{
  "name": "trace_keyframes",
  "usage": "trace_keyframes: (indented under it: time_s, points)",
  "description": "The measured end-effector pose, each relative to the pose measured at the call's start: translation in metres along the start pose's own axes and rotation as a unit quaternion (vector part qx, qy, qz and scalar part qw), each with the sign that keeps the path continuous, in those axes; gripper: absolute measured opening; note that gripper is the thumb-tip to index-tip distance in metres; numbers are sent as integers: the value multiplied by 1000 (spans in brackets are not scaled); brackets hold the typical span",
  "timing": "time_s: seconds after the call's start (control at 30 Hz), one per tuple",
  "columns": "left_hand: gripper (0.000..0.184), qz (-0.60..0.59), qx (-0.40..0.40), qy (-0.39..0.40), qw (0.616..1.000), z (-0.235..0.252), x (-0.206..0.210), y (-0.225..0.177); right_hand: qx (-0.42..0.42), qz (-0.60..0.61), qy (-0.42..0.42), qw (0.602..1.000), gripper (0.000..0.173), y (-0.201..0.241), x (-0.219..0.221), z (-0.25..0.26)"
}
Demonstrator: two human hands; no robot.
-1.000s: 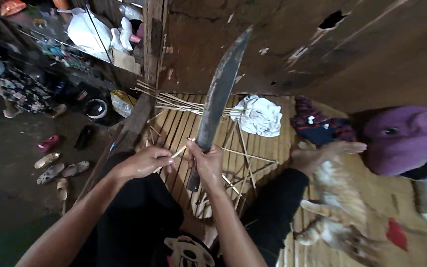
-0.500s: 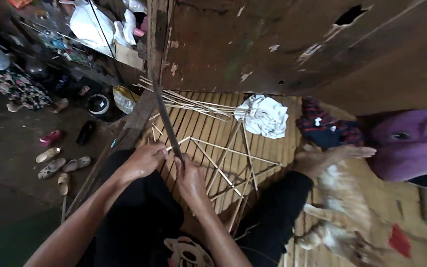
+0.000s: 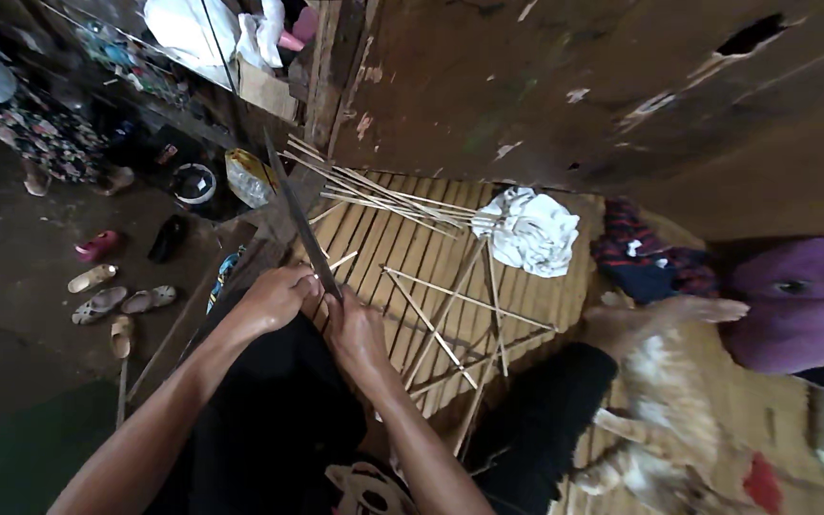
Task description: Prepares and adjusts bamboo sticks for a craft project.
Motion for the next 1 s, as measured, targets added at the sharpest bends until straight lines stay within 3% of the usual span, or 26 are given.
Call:
trace_keyframes:
  time_s: [0.13, 0.4, 0.83, 1.0]
  points:
    - [30, 9, -15, -5, 1000, -2, -6, 6, 37, -5, 51, 998, 35, 3, -5, 10]
    - [30, -84, -31, -25, 996, -5, -8, 20, 6, 9, 53, 999, 33, 10, 0, 7]
    - [30, -135, -42, -19, 990, -7, 1, 16, -8, 12, 35, 999, 33, 10, -1, -6]
    - [29, -121, -69, -17, 990, 3, -5, 15, 23, -38, 102, 994, 37, 18, -2, 10]
Point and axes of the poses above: each hand's wrist, its own z-axis towards the middle knuckle, its own x-axis out of the palm, y = z × x, the point moved 1 cm from there along z, towards the middle knuckle, and after that the axes turned 7 degrees about -z, right-handed, at the moved point
